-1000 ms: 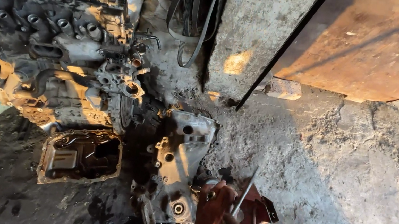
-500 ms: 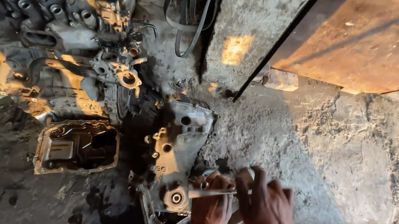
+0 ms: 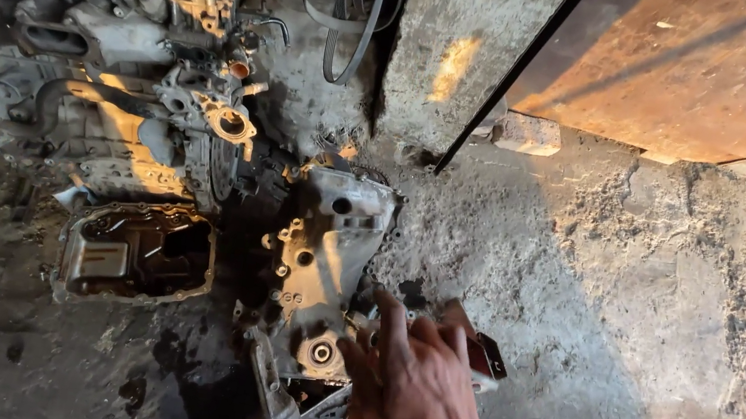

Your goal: Installing a pulley assembly onto an engine block using a hand tool for alignment

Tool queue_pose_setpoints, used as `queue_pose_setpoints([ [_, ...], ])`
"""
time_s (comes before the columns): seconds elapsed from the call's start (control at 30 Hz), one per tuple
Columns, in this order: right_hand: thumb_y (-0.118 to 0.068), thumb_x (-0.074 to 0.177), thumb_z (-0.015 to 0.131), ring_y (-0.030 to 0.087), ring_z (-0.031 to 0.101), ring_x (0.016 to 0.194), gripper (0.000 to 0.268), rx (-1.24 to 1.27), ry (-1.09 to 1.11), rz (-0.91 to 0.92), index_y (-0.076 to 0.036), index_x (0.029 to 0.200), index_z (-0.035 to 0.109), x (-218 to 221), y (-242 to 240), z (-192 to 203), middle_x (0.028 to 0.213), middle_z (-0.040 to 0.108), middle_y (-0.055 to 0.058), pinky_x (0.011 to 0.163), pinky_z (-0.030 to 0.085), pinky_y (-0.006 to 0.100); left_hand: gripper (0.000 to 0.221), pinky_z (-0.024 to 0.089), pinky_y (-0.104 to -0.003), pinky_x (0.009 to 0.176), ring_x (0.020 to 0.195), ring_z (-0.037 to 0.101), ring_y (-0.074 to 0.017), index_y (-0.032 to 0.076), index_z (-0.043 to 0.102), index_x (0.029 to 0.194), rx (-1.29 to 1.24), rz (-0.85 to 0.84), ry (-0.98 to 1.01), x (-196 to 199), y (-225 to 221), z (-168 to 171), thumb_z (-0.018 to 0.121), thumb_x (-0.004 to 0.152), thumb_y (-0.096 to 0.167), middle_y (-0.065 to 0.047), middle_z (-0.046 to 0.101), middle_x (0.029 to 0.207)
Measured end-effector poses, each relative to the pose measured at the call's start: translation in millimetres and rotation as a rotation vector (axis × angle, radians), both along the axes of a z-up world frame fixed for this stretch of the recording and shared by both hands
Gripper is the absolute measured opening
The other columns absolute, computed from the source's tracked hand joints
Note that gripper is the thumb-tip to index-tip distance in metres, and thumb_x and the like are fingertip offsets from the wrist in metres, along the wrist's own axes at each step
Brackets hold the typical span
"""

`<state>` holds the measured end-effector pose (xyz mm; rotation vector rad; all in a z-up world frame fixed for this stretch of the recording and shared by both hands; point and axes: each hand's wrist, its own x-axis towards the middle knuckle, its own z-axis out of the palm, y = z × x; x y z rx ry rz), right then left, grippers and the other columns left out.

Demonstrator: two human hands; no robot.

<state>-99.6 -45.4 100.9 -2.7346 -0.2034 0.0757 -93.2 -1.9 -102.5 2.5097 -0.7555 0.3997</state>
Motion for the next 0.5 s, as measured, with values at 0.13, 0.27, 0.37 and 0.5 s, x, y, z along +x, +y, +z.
queue_pose_setpoints([
  [0.13,-0.043,0.098,0.062,0.025,0.058,0.072,0.061,-0.092,-0.058,-0.008,-0.011,0.144,0.037,13,-20,4,0.075,0.070,-0.002,0.082,0.039,0.041,0.032,0.033,-0.044,0.107,0.126,0.057,-0.0249,0.012,0.062,0.112,-0.035,0.001,0.056,1,-5,8,0.068,0.082,0.018,-0.005,0.065,0.106],
  [0.27,-0.046,0.099,0.057,0.023,0.047,0.062,0.061,-0.172,0.065,-0.037,-0.017,0.148,0.034,18,-36,1,0.061,0.073,0.001,0.085,0.034,0.038,0.038,0.031,-0.044,0.107,0.123,0.060,-0.0251,0.009,0.063,0.114,-0.055,0.011,0.116,0,-5,19,0.073,0.079,0.018,-0.006,0.068,0.107],
  [0.37,-0.052,0.099,0.057,0.024,0.056,0.063,0.063,-0.293,0.153,-0.137,-0.020,0.148,0.035,25,-52,-1,0.056,0.069,0.003,0.086,0.036,0.037,0.042,0.029,-0.043,0.107,0.122,0.061,-0.0252,0.008,0.064,0.116,-0.071,0.007,0.163,-5,-2,29,0.076,0.077,0.018,-0.007,0.070,0.107],
  [0.5,-0.048,0.099,0.053,0.021,0.057,0.058,0.055,-0.294,0.142,-0.208,-0.020,0.144,0.039,3,-59,-5,0.082,0.081,-0.002,0.080,0.038,0.039,0.011,0.040,-0.043,0.098,0.111,0.067,-0.0280,0.011,0.057,0.102,-0.252,0.008,0.045,-4,2,54,0.059,0.092,0.012,-0.006,0.062,0.084],
])
